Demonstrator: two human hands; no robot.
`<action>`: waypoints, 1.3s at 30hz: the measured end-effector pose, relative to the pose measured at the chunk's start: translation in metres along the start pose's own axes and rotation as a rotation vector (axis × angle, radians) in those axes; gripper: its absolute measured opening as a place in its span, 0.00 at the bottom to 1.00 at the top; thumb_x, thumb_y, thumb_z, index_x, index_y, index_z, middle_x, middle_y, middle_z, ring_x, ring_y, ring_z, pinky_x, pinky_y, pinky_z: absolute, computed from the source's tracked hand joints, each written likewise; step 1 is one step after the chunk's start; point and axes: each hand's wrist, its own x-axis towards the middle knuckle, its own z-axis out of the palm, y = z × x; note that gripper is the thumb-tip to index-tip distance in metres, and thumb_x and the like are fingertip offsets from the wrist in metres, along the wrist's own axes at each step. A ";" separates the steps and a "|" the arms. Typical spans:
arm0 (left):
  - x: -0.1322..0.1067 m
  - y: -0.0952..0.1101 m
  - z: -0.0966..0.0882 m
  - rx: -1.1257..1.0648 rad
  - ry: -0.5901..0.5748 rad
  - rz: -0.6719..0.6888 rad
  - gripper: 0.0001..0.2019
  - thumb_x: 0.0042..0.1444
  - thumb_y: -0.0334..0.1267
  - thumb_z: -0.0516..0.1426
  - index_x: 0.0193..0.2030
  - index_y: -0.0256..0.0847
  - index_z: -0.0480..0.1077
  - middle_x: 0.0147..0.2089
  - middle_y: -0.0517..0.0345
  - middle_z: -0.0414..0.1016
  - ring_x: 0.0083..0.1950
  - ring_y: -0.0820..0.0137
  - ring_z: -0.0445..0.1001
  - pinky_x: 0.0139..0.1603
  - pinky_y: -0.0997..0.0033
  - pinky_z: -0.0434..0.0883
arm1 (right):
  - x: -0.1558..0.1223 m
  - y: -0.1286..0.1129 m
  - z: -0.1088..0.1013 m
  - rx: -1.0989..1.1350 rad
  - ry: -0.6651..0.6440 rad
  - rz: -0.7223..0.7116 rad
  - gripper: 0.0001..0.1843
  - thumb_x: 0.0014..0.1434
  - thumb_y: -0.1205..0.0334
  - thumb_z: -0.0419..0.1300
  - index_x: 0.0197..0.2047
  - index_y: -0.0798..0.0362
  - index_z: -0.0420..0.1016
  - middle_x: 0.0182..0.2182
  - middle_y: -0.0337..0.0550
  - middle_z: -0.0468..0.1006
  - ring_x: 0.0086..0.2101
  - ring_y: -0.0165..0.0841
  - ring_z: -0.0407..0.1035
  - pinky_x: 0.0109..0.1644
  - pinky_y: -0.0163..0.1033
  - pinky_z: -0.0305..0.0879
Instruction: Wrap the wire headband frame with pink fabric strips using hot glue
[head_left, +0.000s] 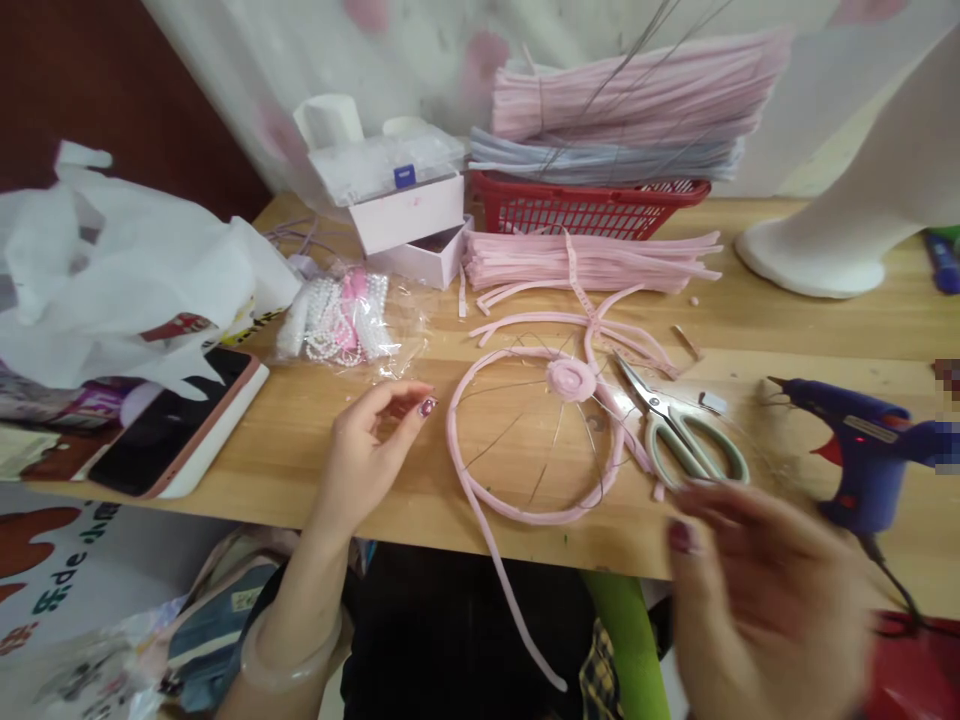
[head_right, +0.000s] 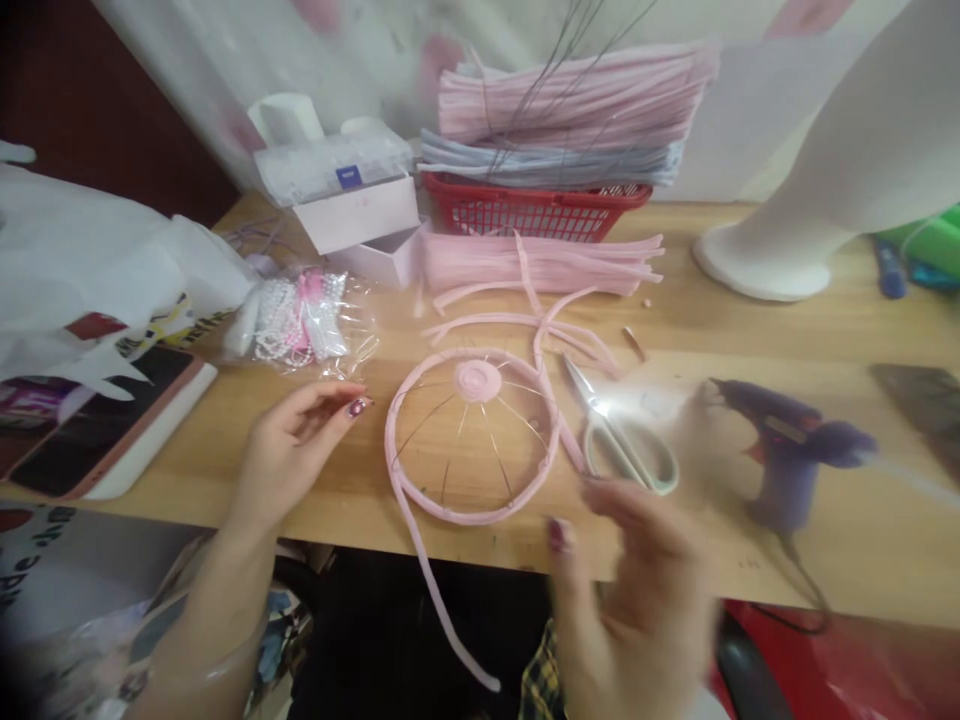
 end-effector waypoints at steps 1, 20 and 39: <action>0.000 -0.003 0.002 0.014 0.006 -0.025 0.06 0.60 0.38 0.61 0.42 0.43 0.78 0.43 0.55 0.83 0.44 0.66 0.79 0.46 0.68 0.73 | -0.003 -0.004 0.014 0.032 -0.070 -0.010 0.20 0.58 0.56 0.68 0.52 0.48 0.72 0.48 0.48 0.75 0.46 0.41 0.73 0.51 0.48 0.70; -0.027 0.005 0.003 -0.660 0.024 -0.453 0.22 0.57 0.56 0.62 0.22 0.41 0.70 0.28 0.57 0.75 0.31 0.69 0.71 0.34 0.71 0.67 | 0.041 -0.049 0.052 0.572 0.069 0.065 0.03 0.63 0.65 0.63 0.42 0.50 0.76 0.17 0.26 0.52 0.17 0.23 0.43 0.18 0.30 0.42; -0.038 0.029 0.034 -1.166 -0.259 -0.577 0.14 0.40 0.45 0.75 0.25 0.37 0.81 0.25 0.60 0.76 0.29 0.77 0.69 0.34 0.77 0.67 | 0.056 -0.033 0.027 0.640 -0.045 0.136 0.14 0.55 0.54 0.71 0.38 0.52 0.75 0.16 0.24 0.55 0.17 0.21 0.46 0.19 0.26 0.45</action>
